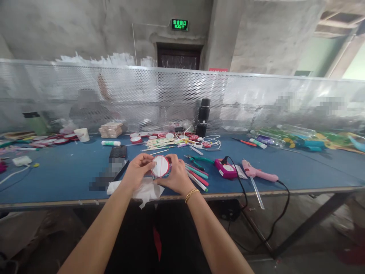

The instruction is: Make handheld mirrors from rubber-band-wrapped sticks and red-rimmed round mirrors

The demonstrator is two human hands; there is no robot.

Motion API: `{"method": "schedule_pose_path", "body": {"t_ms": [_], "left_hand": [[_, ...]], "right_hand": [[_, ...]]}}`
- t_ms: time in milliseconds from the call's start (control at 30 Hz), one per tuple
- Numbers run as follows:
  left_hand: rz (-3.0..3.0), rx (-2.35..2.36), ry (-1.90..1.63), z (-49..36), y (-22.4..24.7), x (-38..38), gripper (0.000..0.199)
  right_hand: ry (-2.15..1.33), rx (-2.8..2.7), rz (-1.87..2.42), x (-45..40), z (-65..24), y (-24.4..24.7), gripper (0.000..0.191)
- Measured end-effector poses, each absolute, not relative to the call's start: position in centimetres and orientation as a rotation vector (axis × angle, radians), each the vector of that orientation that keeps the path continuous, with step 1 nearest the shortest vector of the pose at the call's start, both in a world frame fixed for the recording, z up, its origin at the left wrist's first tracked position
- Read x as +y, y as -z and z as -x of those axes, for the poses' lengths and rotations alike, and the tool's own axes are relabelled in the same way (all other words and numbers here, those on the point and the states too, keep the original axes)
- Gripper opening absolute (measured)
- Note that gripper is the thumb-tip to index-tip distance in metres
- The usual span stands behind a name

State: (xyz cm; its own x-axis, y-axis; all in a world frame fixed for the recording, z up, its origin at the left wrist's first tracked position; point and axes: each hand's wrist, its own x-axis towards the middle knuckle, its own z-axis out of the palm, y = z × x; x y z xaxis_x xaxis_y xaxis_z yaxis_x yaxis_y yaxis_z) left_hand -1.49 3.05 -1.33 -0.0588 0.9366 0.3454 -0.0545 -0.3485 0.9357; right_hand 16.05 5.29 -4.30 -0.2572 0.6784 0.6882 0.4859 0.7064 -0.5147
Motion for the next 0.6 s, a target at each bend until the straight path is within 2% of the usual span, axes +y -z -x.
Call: {"method": "schedule_pose_path", "body": {"t_ms": [167, 467, 600], "left_hand": [[-1.314, 0.967, -1.569, 1.43, 1.09, 2.96, 0.043], [-1.347, 0.996, -1.617, 1.27, 0.93, 2.72, 0.038], [-1.352, 1.011, -1.649, 1.30, 1.01, 2.83, 0.036]], "right_hand": [[-0.343, -1.904, 0.834, 5.29, -15.30, 4.50, 0.088], [-0.392, -1.875, 0.877, 5.44, -15.46, 4.26, 0.064], [-0.294, -1.892, 0.895, 5.22, -15.53, 4.08, 0.066]]}}
